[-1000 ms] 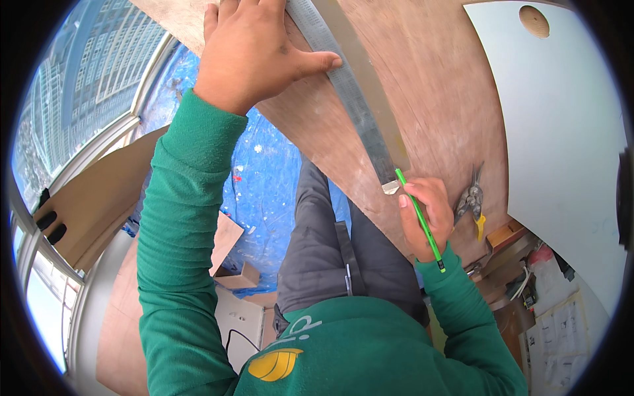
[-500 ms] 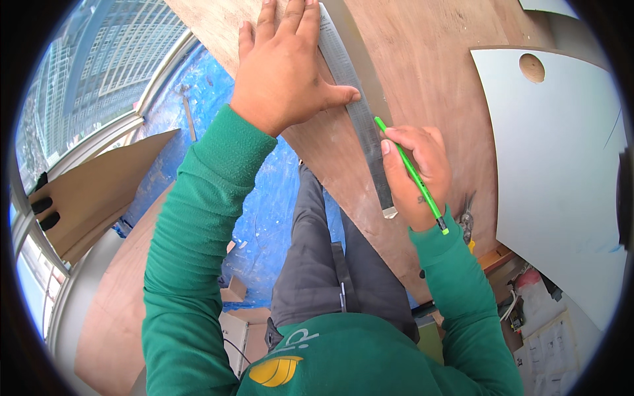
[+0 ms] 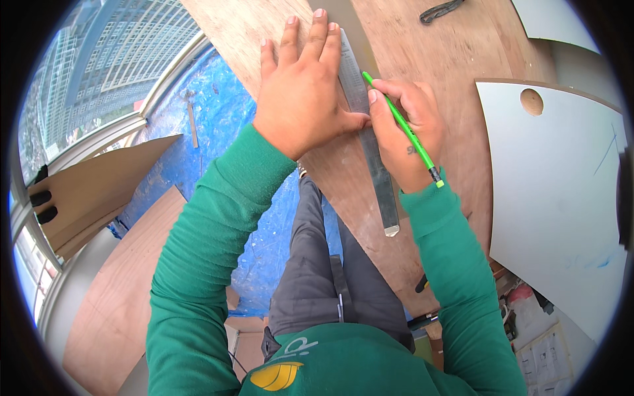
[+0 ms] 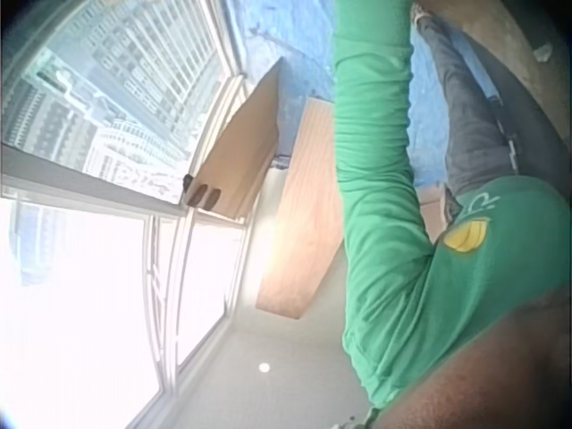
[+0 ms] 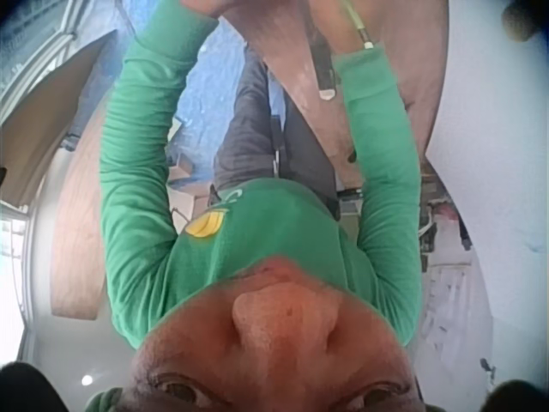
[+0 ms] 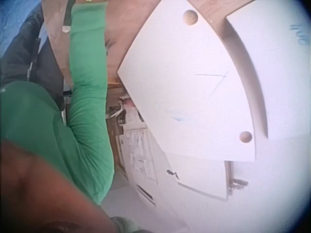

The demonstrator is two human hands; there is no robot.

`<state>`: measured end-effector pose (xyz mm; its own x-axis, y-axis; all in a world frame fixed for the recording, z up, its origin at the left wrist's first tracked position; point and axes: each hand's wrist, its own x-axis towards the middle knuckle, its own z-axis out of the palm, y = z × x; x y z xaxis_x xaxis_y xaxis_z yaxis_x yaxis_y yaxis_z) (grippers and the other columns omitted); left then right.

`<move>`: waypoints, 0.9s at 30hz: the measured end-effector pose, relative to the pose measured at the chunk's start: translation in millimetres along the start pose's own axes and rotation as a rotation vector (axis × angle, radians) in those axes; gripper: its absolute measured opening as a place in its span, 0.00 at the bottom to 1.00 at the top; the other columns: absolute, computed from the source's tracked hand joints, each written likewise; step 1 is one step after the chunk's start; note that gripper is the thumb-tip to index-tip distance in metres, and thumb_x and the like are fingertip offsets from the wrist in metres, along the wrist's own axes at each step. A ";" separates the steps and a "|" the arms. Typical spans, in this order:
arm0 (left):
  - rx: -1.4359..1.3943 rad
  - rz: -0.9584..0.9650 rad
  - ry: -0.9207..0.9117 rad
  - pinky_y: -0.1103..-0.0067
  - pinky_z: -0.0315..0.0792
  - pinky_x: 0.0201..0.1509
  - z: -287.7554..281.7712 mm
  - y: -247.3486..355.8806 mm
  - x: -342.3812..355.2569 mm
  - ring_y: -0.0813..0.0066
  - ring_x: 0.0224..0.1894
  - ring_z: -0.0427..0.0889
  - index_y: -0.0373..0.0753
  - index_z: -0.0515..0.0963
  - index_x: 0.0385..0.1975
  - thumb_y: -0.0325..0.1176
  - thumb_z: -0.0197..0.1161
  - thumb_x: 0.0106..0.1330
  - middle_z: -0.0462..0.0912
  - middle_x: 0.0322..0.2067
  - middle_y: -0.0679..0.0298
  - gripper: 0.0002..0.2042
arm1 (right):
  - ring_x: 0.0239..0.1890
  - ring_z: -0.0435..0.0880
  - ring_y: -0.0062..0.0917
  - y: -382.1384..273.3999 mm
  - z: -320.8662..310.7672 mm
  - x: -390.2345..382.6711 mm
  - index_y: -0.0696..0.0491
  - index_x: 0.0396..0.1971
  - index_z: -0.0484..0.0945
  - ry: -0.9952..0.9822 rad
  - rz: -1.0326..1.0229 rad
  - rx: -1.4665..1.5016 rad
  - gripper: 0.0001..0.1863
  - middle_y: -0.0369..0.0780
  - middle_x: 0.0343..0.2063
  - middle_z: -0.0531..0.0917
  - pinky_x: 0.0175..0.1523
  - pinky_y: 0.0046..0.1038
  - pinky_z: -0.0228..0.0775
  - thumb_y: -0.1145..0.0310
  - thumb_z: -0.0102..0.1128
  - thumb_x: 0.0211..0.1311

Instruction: The person measures and marks a curved wooden piece using a tape measure, pencil, and metal ruler. They repeatedly reposition the ruler and mark multiple points along the curve, then draw straight lines between marks on the wood.

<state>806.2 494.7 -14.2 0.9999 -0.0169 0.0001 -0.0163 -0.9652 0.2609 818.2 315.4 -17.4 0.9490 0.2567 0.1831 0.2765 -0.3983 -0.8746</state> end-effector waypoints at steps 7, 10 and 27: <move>-0.015 -0.004 -0.004 0.40 0.52 0.81 0.0 0.0 0.1 0.36 0.82 0.56 0.34 0.64 0.78 0.59 0.80 0.47 0.61 0.81 0.47 0.58 | 0.41 0.82 0.34 3.2 5.1 8.7 0.55 0.40 0.88 0.020 -0.039 0.000 0.08 0.38 0.35 0.89 0.46 0.34 0.77 0.79 0.71 0.61; 0.003 -0.006 -0.009 0.40 0.51 0.81 0.6 0.3 0.0 0.36 0.83 0.55 0.34 0.64 0.78 0.58 0.80 0.47 0.60 0.81 0.47 0.58 | 0.40 0.81 0.34 3.4 6.2 9.2 0.55 0.40 0.88 0.019 -0.027 -0.014 0.08 0.38 0.35 0.89 0.46 0.34 0.76 0.79 0.71 0.61; 0.015 0.036 0.041 0.44 0.57 0.80 -1.0 -1.0 -0.8 0.41 0.81 0.60 0.34 0.65 0.77 0.54 0.81 0.51 0.64 0.79 0.49 0.54 | 0.39 0.80 0.31 3.3 5.9 14.2 0.56 0.39 0.89 0.021 0.012 0.037 0.07 0.37 0.33 0.89 0.44 0.33 0.76 0.79 0.71 0.61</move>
<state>805.5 495.9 -13.5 0.9979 -0.0416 0.0490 -0.0525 -0.9680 0.2456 831.7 322.9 -20.4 0.9553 0.2337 0.1812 0.2594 -0.3681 -0.8929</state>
